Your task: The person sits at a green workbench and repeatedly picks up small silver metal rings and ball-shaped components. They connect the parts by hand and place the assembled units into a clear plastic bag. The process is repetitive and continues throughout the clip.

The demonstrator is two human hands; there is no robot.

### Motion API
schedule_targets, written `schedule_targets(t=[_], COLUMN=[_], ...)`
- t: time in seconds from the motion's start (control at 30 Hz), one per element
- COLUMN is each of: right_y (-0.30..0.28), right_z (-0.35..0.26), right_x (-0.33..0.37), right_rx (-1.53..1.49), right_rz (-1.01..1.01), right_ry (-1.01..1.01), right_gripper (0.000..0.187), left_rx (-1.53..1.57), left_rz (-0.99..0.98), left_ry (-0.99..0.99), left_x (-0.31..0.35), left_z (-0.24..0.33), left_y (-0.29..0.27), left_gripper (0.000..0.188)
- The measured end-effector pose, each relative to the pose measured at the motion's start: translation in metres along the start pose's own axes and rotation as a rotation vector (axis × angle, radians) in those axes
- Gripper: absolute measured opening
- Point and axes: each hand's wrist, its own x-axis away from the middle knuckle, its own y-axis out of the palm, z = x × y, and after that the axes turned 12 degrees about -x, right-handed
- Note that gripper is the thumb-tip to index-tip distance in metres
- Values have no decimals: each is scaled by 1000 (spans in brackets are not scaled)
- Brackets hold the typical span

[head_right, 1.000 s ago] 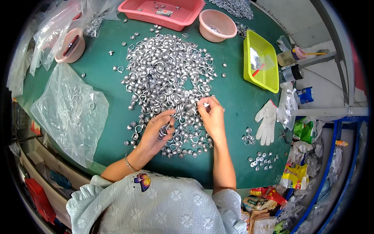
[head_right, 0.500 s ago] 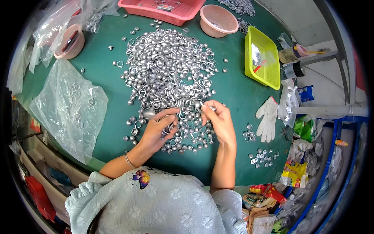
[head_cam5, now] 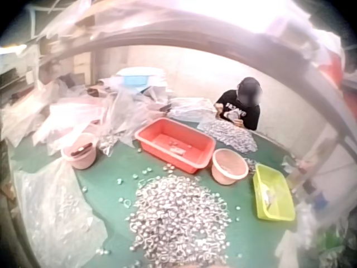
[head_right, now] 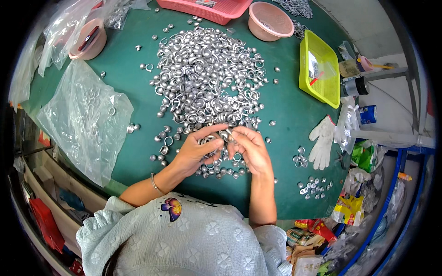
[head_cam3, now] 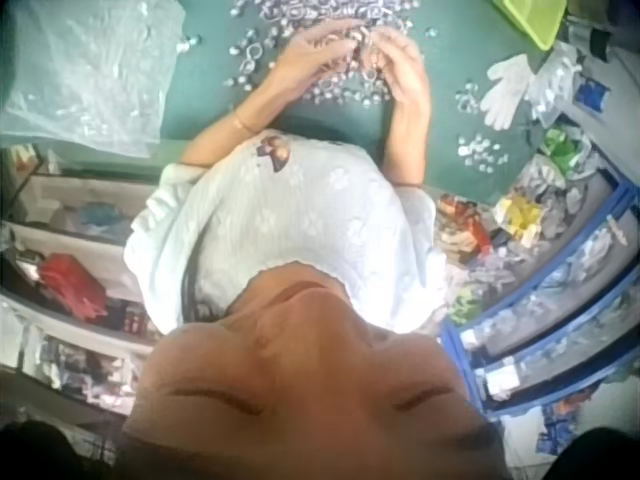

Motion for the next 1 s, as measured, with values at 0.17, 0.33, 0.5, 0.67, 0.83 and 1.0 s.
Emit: schedule_targets(t=[0.17, 0.33, 0.5, 0.67, 0.83, 1.0], right_y=[-4, -3, 16, 20, 24, 46], right_z=[4, 5, 2, -2, 8, 3], right_x=[-1, 1, 10, 12, 15, 18], right_rx=[-213, -369, -202, -239, -694, -126], right_rz=[-99, -96, 0, 2, 0, 187], right_ry=[109, 208, 77, 148, 294, -78], right_gripper=[19, 23, 22, 26, 34, 25], left_rx=[-9, 75, 265, 483, 294, 68], left_rz=[40, 17, -69, -192, -95, -20], left_ry=[-5, -67, -175, -273, -58, 36], left_x=[-2, -1, -3, -2, 5, 8], left_z=[-7, -3, -7, -9, -3, 3], left_y=[-1, -2, -7, -8, -2, 0], left_gripper=[29, 25, 23, 22, 22, 25])
